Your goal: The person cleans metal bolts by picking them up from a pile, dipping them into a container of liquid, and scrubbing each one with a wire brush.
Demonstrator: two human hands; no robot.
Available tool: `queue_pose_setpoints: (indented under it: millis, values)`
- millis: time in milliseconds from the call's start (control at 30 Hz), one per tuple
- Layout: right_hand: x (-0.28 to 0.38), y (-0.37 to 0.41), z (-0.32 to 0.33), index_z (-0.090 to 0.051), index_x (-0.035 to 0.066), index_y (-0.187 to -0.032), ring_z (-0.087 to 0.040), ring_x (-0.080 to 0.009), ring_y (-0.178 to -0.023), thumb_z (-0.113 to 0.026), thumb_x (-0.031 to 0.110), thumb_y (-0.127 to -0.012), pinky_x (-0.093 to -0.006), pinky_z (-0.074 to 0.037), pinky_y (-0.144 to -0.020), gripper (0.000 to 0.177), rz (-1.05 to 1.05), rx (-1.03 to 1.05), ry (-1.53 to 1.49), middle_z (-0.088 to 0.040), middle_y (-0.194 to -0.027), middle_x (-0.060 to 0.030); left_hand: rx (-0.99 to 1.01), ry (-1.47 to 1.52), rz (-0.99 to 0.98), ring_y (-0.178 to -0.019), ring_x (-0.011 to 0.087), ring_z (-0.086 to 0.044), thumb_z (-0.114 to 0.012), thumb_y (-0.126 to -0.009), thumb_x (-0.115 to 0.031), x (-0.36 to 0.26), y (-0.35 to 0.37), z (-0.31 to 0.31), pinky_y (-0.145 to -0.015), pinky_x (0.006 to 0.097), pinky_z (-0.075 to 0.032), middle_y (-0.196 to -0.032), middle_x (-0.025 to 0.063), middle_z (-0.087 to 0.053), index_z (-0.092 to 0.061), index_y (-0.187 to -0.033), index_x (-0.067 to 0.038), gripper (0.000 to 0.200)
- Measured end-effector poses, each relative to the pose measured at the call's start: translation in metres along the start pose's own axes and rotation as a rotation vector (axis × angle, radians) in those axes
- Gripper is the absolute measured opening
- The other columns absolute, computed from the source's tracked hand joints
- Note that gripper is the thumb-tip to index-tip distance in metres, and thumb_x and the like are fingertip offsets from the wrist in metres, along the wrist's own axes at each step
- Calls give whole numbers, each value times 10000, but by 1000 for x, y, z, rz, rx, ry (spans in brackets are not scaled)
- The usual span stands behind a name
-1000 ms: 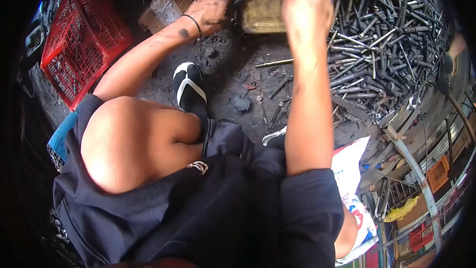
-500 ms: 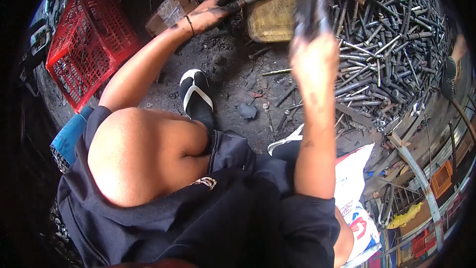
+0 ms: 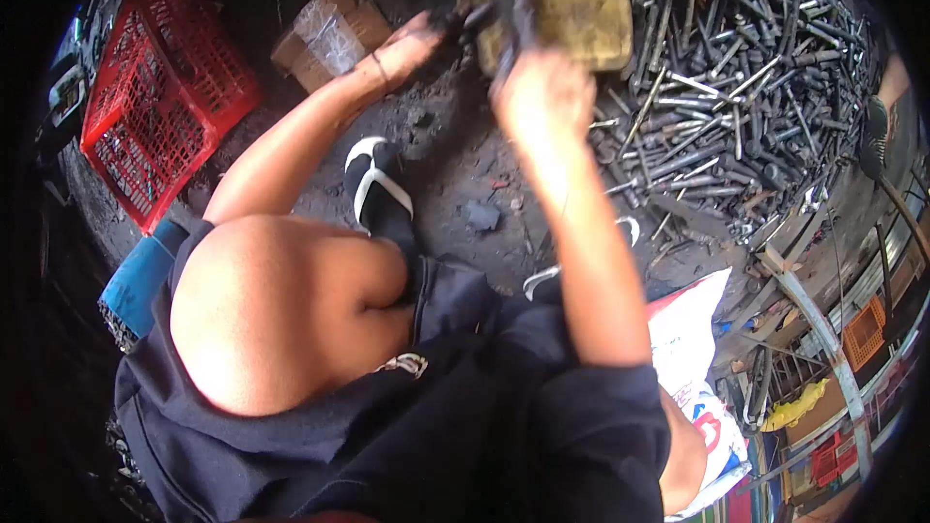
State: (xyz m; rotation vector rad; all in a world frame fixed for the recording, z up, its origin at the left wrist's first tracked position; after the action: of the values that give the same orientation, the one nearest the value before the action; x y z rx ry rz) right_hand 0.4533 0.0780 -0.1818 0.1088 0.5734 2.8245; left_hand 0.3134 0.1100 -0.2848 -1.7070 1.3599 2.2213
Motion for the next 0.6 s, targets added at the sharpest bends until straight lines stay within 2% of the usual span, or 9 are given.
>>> queue_pose_setpoints:
  millis: [67, 133, 200, 233, 267, 333, 467, 533, 600]
  values:
    - [-30, -48, 12, -658, 104, -843, -640, -340, -683, -529, 222, -804, -418, -520, -628, 179, 17, -196, -14, -629, -731, -215, 14, -25, 63, -516, 133, -426, -413, -884, -419, 18, -3, -4, -473, 330, -335, -560, 35, -472, -583, -771, -26, 443]
    - [-56, -79, 61, -653, 89, -805, -635, -346, -675, -537, 219, -792, -425, -511, -611, 174, 15, -245, -215, -625, -735, -225, -94, -267, 82, -640, 204, -505, -446, -869, -457, 10, 4, 0, -600, 370, -396, -665, 131, -563, -598, -819, 6, 490]
    - [-80, -90, 41, -638, 70, -950, -627, -346, -646, -503, 211, -832, -402, -499, -556, 228, 385, -322, 347, -609, -721, -253, 13, -200, 27, -738, 270, -566, -475, -857, -474, -10, 9, -4, -695, 392, -429, -758, 194, -596, -592, -865, 19, 507]
    - [-41, -33, 95, -521, 81, -1202, -615, -274, -564, -476, 162, -875, -363, -482, -505, 341, -72, -273, -311, -631, -779, -239, -26, -264, -21, -762, 257, -566, -474, -861, -485, -17, 10, 2, -704, 378, -434, -807, 181, -599, -575, -940, 24, 524]
    - [-53, -18, 71, -450, 108, -1277, -643, -320, -726, -508, 168, -837, -373, -524, -640, 448, -53, -272, -517, -636, -786, -222, -61, -324, -61, -787, 245, -565, -474, -864, -495, -22, 14, 5, -712, 364, -440, -856, 167, -603, -558, -1014, 28, 551]
    - [-46, 21, 36, -347, 157, -1358, -652, -303, -720, -509, 204, -875, -371, -516, -638, 512, -119, -172, -776, -630, -812, -244, -104, -383, -117, -861, 267, -563, -466, -871, -502, -29, 18, 6, -756, 366, -438, -949, 180, -599, -535, -1090, 43, 592]
    - [0, 56, 2, -445, 72, -1287, -637, -328, -724, -487, 256, -905, -395, -513, -677, 426, -184, 75, -469, -636, -817, -218, -115, -413, -190, -985, 364, -554, -431, -886, -478, -38, 16, 7, -849, 402, -420, -1035, 254, -583, -528, -1094, 55, 581]
    - [14, 20, -13, -590, 9, -1073, -623, -354, -638, -498, 300, -878, -399, -509, -610, 362, -39, -19, -190, -612, -691, -219, -68, -397, -187, -995, 358, -554, -421, -890, -469, -32, 13, 5, -858, 397, -418, -1021, 258, -586, -543, -1078, 44, 559]
    - [9, -47, -7, -627, -20, -843, -626, -329, -608, -518, 293, -834, -398, -500, -574, 332, 245, -128, -42, -614, -704, -227, -40, -345, -58, -868, 320, -583, -407, -898, -451, -36, 15, 8, -797, 388, -435, -885, 230, -604, -566, -1013, 33, 522]
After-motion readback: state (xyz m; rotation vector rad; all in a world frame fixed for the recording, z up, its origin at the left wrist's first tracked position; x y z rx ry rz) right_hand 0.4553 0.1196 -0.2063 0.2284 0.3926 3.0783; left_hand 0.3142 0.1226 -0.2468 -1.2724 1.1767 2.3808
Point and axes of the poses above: each hand's wrist, its own y-axis away from the middle knuckle, its own z-axis out of the back of the hand, x = y × z, the point moved 7 cm from there along -y, towards the middle knuckle
